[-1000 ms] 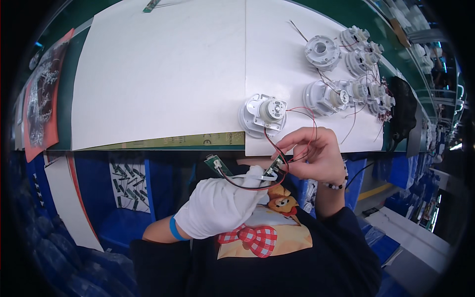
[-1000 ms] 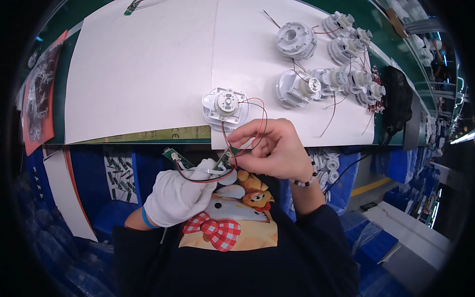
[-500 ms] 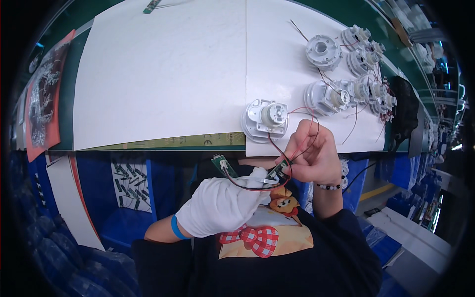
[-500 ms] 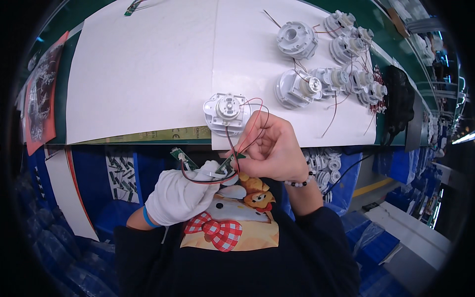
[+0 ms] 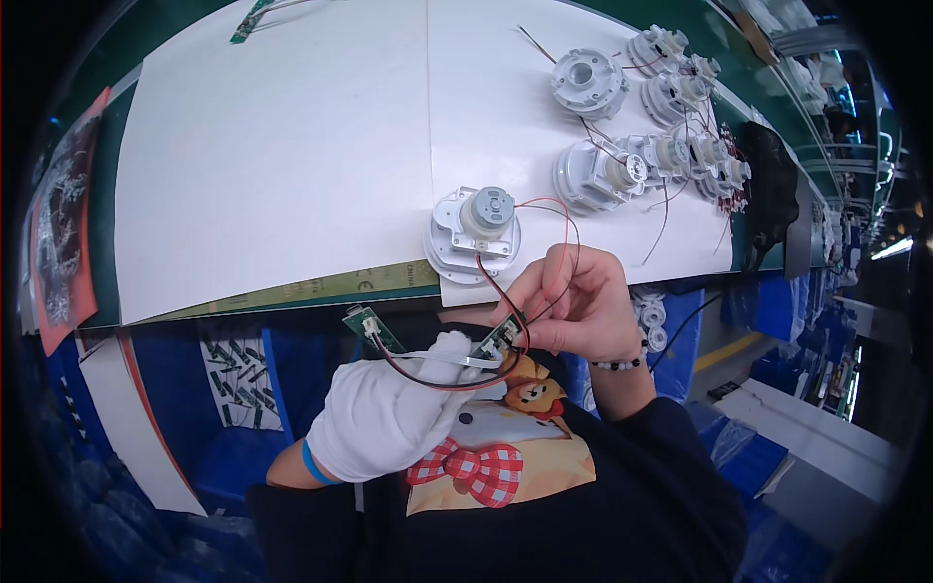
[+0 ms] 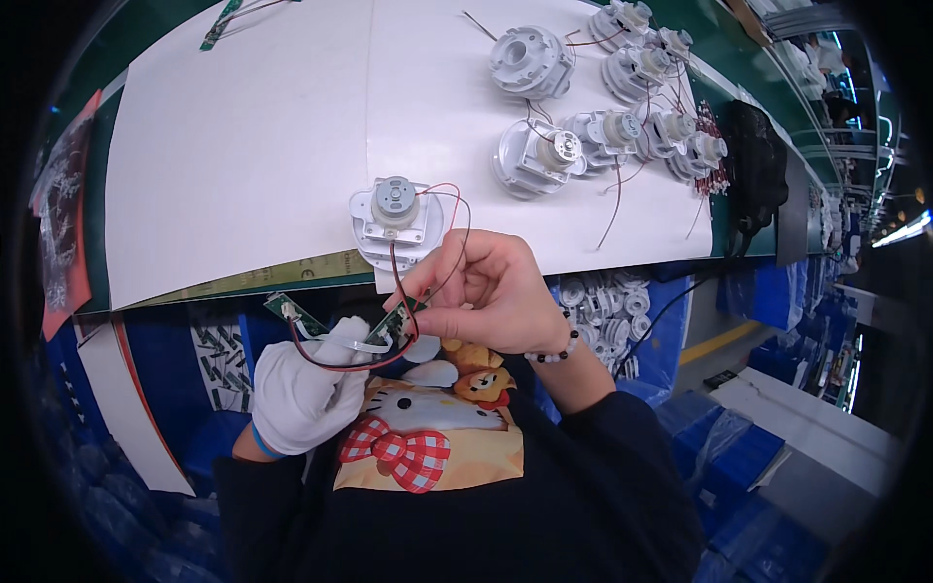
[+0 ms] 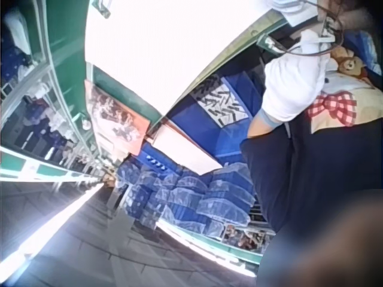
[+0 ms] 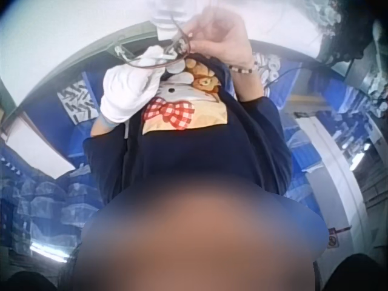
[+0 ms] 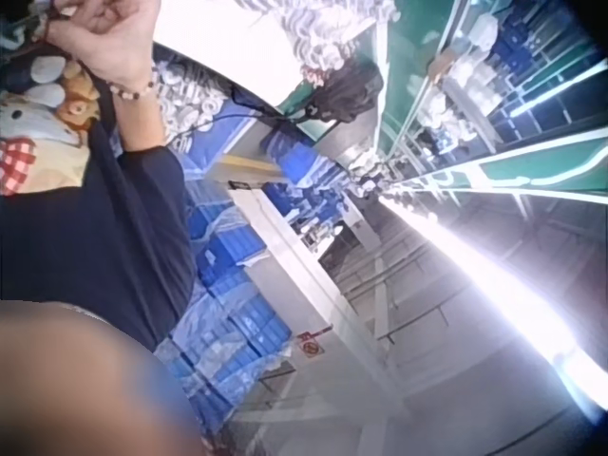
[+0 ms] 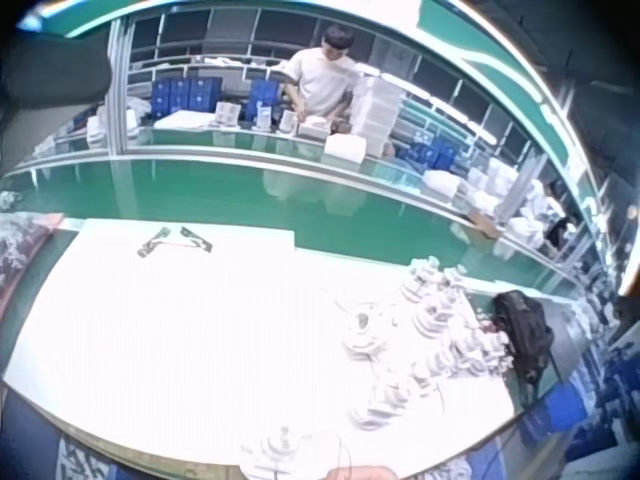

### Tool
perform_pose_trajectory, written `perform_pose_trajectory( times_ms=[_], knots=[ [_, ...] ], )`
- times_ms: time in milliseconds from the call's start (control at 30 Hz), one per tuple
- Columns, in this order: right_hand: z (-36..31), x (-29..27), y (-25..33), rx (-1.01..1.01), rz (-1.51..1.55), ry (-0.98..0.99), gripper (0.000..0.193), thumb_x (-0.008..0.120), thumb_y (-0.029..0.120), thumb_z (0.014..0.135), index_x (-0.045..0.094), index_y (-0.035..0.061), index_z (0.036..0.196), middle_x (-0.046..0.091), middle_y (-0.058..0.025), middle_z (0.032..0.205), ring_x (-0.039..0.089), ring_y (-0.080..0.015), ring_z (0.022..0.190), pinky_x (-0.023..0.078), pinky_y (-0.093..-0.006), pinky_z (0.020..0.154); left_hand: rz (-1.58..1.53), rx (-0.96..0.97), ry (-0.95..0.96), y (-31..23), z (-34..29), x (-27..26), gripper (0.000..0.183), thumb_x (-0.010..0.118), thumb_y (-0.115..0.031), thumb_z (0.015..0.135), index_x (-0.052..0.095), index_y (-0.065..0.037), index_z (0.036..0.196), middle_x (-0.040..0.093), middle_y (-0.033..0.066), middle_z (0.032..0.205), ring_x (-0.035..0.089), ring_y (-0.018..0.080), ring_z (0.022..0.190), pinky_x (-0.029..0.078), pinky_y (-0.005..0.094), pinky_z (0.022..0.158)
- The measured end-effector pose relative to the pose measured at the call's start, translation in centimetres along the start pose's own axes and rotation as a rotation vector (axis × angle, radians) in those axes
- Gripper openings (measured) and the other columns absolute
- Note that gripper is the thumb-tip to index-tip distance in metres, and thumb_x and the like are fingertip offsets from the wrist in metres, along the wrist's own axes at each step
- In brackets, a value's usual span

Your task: The person assembles small electronic components by connecting wires to green circuit boards. They pick up white circular motor-like parts and circuit boards from a table, attach wires to the boards, and place the assembled units onto a conveyor belt. The process is repeated for multiple units throughout the clip.

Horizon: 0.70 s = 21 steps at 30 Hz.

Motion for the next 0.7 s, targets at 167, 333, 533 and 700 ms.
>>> perform_pose_trajectory(
  times_ms=[167, 333, 533, 700],
  knots=[
    [0.1, 0.1, 0.2, 0.027, -0.116, 0.063, 0.024, 0.062, -0.014, 0.07, 0.044, 0.0014, 0.074, 0.061, -0.0244, 0.093, 0.064, -0.0193, 0.084, 0.053, -0.0212, 0.064, -0.01, -0.012, 0.05, -0.2, 0.0, 0.0, 0.05, 0.069, -0.003, 0.063, 0.054, 0.002, 0.11, 0.058, 0.0073, 0.07, 0.054, 0.0228, 0.051, 0.041, 0.0327, 0.045],
    [0.1, 0.0, 0.4, 0.021, -0.155, -0.003, 0.027, 0.066, -0.012, 0.064, 0.044, 0.0028, 0.072, 0.06, -0.0275, 0.085, 0.063, -0.0171, 0.07, 0.052, -0.0229, 0.059, -0.014, 0.018, 0.085, -0.6, 0.2, -0.1, 0.048, 0.068, -0.004, 0.066, 0.052, 0.005, 0.11, 0.06, 0.0089, 0.074, 0.056, 0.0225, 0.054, 0.042, 0.0327, 0.044],
    [-0.2, 0.3, 0.1, -0.018, -0.058, -0.024, 0.033, 0.063, -0.012, 0.068, 0.036, 0.0067, 0.062, 0.059, -0.0163, 0.083, 0.063, -0.0158, 0.077, 0.052, -0.0225, 0.062, -0.056, 0.1, 0.067, -1.2, 0.5, -0.2, 0.045, 0.064, -0.004, 0.069, 0.05, 0.007, 0.111, 0.061, 0.0099, 0.076, 0.056, 0.0226, 0.054, 0.043, 0.0323, 0.043],
    [-0.4, -0.2, -0.5, -0.005, -0.101, -0.025, 0.044, 0.063, -0.013, 0.068, 0.027, 0.011, 0.06, 0.059, -0.0168, 0.084, 0.063, -0.0141, 0.074, 0.049, -0.0209, 0.06, 0.029, 0.129, 0.073, -1.1, -0.1, 0.3, 0.043, 0.064, -0.005, 0.07, 0.051, 0.005, 0.11, 0.061, 0.0099, 0.076, 0.056, 0.0221, 0.052, 0.042, 0.0323, 0.042]
  ],
)
Point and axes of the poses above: each hand's wrist, its own z-axis towards the middle knuckle, its own x-axis out of the palm, y = z × x, the point moved 8 cm from there along z, towards the middle knuckle
